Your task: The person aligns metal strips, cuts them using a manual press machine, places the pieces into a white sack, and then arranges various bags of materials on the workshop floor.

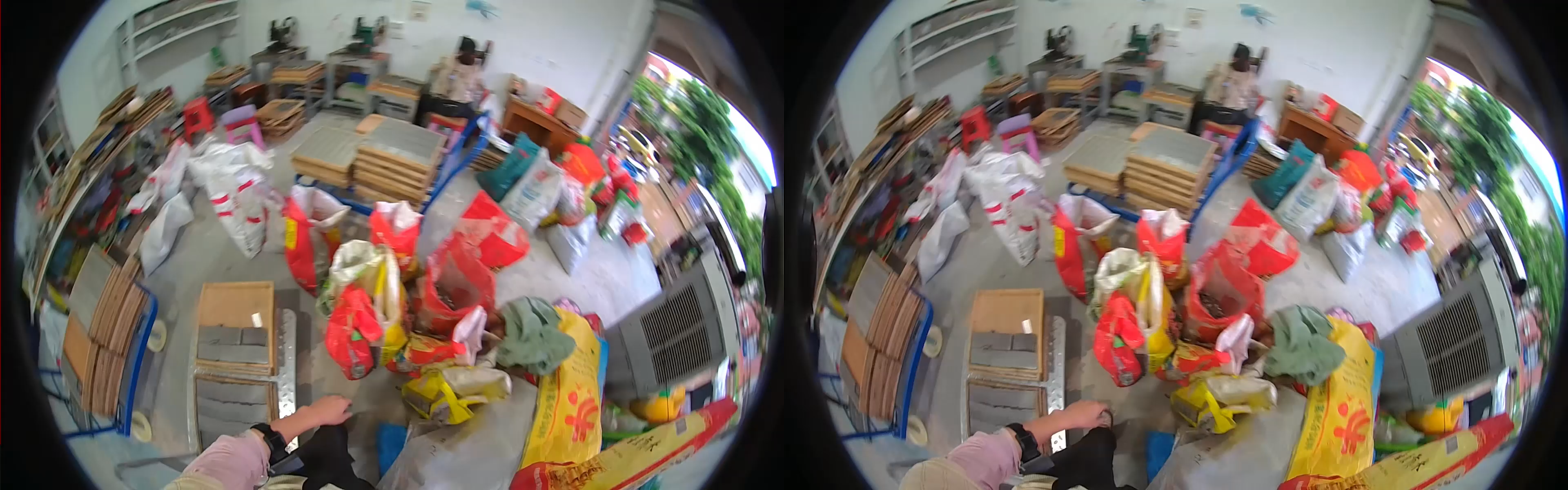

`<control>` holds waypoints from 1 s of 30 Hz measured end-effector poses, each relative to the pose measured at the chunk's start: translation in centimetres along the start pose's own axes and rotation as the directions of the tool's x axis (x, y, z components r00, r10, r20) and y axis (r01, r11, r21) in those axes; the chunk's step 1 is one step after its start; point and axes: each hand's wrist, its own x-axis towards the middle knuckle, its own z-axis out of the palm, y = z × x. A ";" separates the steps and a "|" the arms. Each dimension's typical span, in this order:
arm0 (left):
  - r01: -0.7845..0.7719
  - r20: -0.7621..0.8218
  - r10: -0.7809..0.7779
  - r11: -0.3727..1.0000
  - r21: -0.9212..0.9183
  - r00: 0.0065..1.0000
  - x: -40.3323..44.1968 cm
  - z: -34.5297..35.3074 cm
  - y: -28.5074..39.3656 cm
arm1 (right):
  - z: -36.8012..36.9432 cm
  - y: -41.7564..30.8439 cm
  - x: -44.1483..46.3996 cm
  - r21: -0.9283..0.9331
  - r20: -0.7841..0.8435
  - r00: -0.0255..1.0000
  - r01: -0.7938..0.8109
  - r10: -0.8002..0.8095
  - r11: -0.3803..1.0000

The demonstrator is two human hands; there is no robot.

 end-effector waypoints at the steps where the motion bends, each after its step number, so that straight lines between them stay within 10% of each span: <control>1: 0.024 -0.084 -0.024 1.000 -0.004 0.996 0.3 -1.2 -1.7 | 2.4 -2.4 -1.6 0.071 0.057 0.998 -0.007 0.003 0.997; 10: 0.289 -0.329 -0.338 0.938 -0.190 0.882 -7.3 -5.6 -15.7 | 19.3 -12.5 -13.3 0.479 0.548 0.835 -0.365 0.052 0.798; 21: 0.601 -0.420 -0.706 0.708 -0.372 0.571 -21.7 -9.8 -26.3 | 32.0 -16.7 -24.3 0.333 0.824 0.520 -0.767 0.225 0.549; 25: 0.576 -0.466 -0.749 0.661 -0.480 0.471 -19.4 -15.0 -26.3 | 34.1 -23.3 -26.4 0.362 0.835 0.522 -0.759 0.174 0.541; 30: 0.222 -0.576 -0.521 0.832 -0.509 0.630 -10.3 -23.8 -25.3 | 36.9 -32.2 -31.9 0.361 0.888 0.459 -0.641 -0.039 0.678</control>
